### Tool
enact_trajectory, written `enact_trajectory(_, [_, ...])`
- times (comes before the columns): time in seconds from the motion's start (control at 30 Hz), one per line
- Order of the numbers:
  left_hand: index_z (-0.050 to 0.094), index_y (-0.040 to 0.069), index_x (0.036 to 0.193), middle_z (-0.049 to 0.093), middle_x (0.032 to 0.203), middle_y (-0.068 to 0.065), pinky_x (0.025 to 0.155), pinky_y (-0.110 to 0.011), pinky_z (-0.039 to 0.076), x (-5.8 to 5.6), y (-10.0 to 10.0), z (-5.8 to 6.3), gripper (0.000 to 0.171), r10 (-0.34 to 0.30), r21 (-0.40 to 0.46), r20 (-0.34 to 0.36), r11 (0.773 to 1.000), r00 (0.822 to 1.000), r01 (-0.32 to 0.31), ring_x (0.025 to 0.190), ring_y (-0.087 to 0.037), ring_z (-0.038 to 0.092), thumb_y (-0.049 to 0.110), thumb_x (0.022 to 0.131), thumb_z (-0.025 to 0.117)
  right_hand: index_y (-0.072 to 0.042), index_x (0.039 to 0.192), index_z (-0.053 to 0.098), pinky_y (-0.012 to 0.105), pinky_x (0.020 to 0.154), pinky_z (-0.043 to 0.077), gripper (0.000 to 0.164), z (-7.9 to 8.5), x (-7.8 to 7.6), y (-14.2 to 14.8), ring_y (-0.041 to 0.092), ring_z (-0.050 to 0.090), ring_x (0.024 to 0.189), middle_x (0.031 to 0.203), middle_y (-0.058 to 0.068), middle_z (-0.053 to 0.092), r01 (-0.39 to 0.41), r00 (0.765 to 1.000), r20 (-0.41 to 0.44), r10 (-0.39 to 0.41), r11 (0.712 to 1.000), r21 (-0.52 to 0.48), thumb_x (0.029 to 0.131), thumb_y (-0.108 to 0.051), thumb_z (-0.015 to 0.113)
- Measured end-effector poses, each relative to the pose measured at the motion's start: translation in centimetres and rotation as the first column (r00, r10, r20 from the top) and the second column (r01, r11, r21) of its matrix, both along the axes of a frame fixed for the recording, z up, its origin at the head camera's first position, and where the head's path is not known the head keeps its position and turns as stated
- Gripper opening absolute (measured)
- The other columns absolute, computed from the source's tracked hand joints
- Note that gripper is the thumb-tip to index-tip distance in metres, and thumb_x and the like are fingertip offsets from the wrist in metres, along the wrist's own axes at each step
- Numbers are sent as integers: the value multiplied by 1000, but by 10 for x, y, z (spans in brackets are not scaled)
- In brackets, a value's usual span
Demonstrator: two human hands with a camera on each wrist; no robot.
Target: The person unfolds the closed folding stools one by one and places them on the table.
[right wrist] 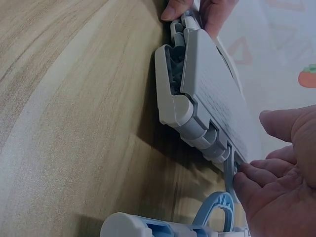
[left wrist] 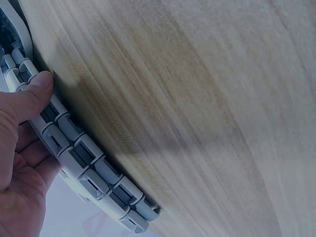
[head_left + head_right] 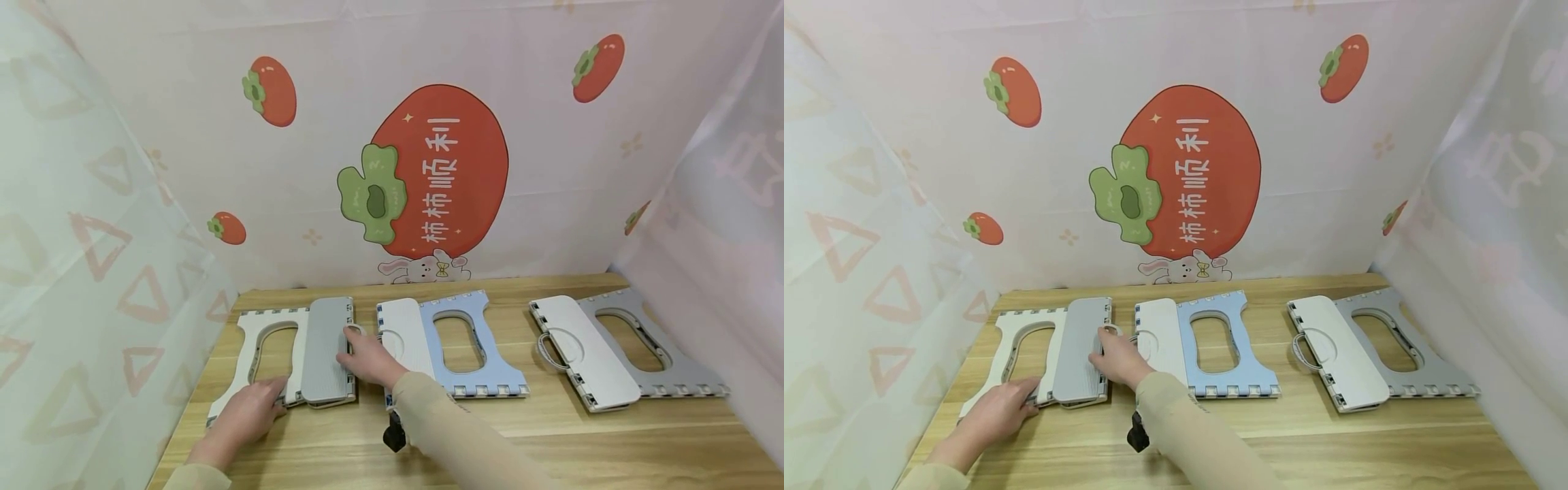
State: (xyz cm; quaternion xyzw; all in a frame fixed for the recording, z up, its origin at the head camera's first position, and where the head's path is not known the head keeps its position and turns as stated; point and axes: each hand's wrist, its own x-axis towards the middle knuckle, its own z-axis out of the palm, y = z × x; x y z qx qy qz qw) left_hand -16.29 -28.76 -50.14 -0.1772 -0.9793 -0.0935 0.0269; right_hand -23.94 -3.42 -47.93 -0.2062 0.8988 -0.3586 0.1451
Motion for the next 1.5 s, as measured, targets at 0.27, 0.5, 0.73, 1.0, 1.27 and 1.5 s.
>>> enact_trajectory(0.27, [61,16,90,74,94,-2,72,-47,59,0,0,0,28,4,-5,13,1000,1000,-4,85,-27,72,14,79,87,-2,156,39,39,104,52,61,0,4,-5,27,61,127,152,15,52,-39,996,-74,45,996,83,104,-25,61])
enact_trajectory(0.5, [65,11,96,75,99,-8,78,-51,60,-1,-1,-2,28,-3,-16,-13,1000,1000,3,90,-32,72,12,78,87,-1,155,40,38,112,47,61,4,6,-7,30,56,135,155,15,49,-29,994,-101,41,993,113,103,-23,62])
enact_trajectory(0.73, [64,12,95,74,96,-6,75,-50,59,0,-1,-1,28,2,-19,-17,1000,1000,-3,86,-30,72,12,78,87,-3,156,39,37,116,42,61,8,7,-11,29,48,142,157,14,45,-40,993,-105,57,987,158,104,-25,61])
enact_trajectory(1.0, [64,14,94,74,96,-5,74,-49,59,0,0,-1,28,9,-16,2,1000,1000,-9,87,-28,72,12,79,86,-3,153,44,37,110,48,56,6,6,-10,27,55,135,155,13,49,-38,987,-145,70,977,208,103,-23,62])
enact_trajectory(1.27, [65,12,97,75,98,-7,75,-50,59,-1,0,-1,28,5,-26,-12,1000,1000,-5,88,-31,72,13,79,87,-4,149,49,37,102,54,52,4,3,-8,27,62,126,151,12,54,-29,982,-179,65,980,199,102,-21,63])
enact_trajectory(1.5, [65,14,96,75,99,-6,76,-51,59,-1,0,-1,28,4,-15,-19,1000,1000,-4,89,-30,72,12,78,87,-5,149,50,35,105,52,48,3,4,-7,24,59,130,153,11,52,-49,972,-211,105,966,255,103,-15,60])
